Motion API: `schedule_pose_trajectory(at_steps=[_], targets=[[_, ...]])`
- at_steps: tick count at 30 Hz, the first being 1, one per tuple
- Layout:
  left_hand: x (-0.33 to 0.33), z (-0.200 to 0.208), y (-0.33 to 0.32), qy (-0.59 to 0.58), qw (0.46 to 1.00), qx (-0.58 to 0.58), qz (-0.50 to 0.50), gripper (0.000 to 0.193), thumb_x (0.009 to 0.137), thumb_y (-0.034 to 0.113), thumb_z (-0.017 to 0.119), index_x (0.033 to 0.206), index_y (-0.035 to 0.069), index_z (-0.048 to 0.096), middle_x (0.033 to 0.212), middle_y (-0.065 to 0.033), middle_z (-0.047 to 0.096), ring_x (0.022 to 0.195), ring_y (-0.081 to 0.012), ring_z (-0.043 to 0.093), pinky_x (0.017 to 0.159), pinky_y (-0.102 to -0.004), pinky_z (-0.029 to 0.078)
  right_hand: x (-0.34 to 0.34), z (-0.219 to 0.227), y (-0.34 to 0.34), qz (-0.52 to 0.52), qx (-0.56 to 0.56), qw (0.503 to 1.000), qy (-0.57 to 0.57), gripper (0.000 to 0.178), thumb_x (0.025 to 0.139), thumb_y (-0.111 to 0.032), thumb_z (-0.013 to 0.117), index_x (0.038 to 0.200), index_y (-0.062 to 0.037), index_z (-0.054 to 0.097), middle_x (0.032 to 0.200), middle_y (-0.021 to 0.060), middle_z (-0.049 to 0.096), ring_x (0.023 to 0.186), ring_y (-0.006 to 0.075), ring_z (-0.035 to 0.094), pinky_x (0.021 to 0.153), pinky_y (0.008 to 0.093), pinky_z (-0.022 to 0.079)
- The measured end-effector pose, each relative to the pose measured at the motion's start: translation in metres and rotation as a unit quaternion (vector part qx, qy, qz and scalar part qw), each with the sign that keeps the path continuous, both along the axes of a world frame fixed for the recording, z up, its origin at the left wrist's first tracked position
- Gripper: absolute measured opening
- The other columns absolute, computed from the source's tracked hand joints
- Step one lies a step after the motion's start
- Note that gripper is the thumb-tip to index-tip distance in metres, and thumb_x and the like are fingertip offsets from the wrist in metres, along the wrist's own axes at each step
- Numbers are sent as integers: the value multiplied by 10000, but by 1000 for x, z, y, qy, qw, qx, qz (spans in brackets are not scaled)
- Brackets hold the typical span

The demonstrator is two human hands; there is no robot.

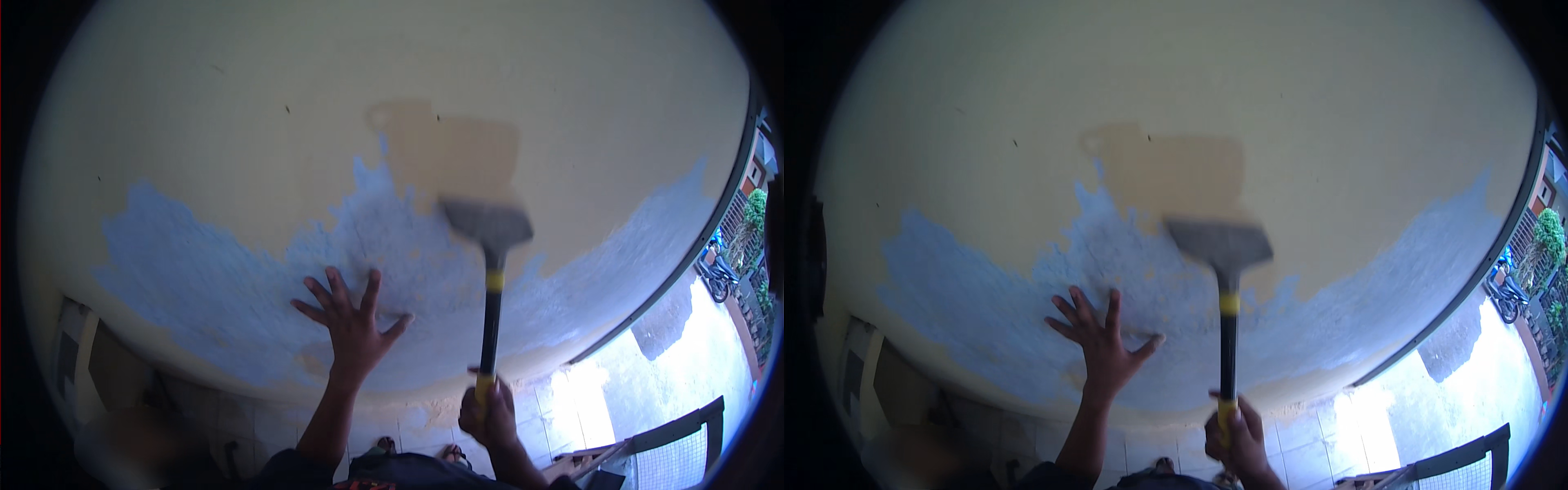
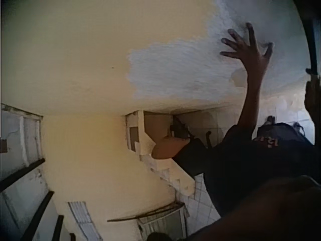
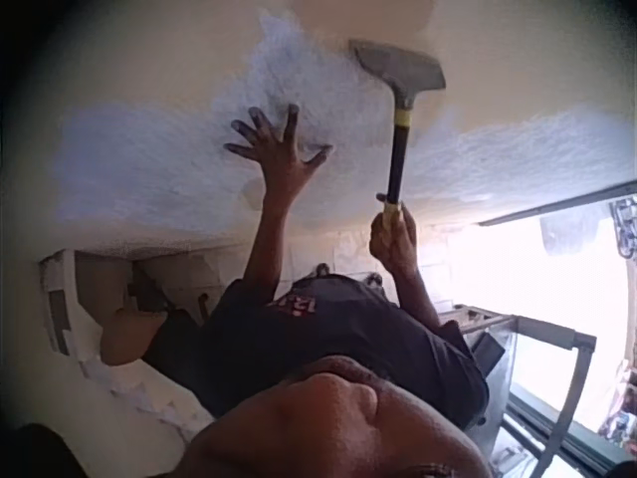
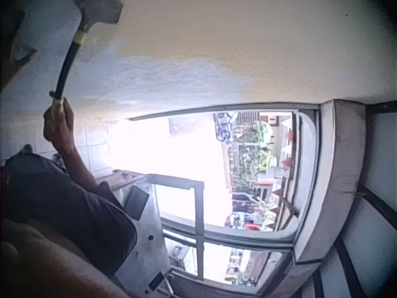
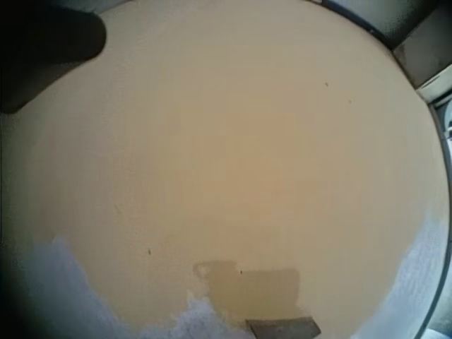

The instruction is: The person scrapes old paint off a wall using a wide putty knife.

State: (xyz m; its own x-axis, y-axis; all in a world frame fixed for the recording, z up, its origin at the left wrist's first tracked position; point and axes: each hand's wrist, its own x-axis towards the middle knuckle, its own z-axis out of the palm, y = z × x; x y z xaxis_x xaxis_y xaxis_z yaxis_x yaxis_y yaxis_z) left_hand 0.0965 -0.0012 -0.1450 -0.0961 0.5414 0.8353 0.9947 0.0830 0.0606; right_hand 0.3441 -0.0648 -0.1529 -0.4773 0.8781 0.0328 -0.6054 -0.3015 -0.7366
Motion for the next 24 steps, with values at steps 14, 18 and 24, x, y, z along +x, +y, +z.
schedule_pose_trajectory(at_steps=[14, 18, 24], targets=[[9, -4, 7, 13, 1000, -7, -5, 1026, 705, 702, 628, 1496, 221, 185, 1516, -280, -111, 1348, -537, -197, 939, -762, -114, 21, -51, -11, 10, -69, 997, 30, 530, 965, -415, 464, 1321, -39, 354, 655, 53, 435, 438, 132, 399, 392, 267, 342], [10, 0, 3, -9, 1000, -10, -6, 1038, 701, 707, 627, 1499, 226, 171, 1517, -277, -110, 1348, -537, -196, 942, -762, -110, 0, -19, -1, -10, -10, 999, 33, 500, 964, -370, 493, 1304, -16, 396, 659, 54, 466, 448, 108, 398, 395, 251, 312], [9, -4, 5, 15, 1000, -6, -6, 1054, 692, 716, 628, 1501, 227, 162, 1516, -280, -110, 1348, -537, -196, 944, -758, -115, 9, -38, -24, 5, -74, 997, 18, 513, 956, -387, 501, 1316, -44, 375, 630, 52, 441, 416, 122, 389, 380, 263, 324]])
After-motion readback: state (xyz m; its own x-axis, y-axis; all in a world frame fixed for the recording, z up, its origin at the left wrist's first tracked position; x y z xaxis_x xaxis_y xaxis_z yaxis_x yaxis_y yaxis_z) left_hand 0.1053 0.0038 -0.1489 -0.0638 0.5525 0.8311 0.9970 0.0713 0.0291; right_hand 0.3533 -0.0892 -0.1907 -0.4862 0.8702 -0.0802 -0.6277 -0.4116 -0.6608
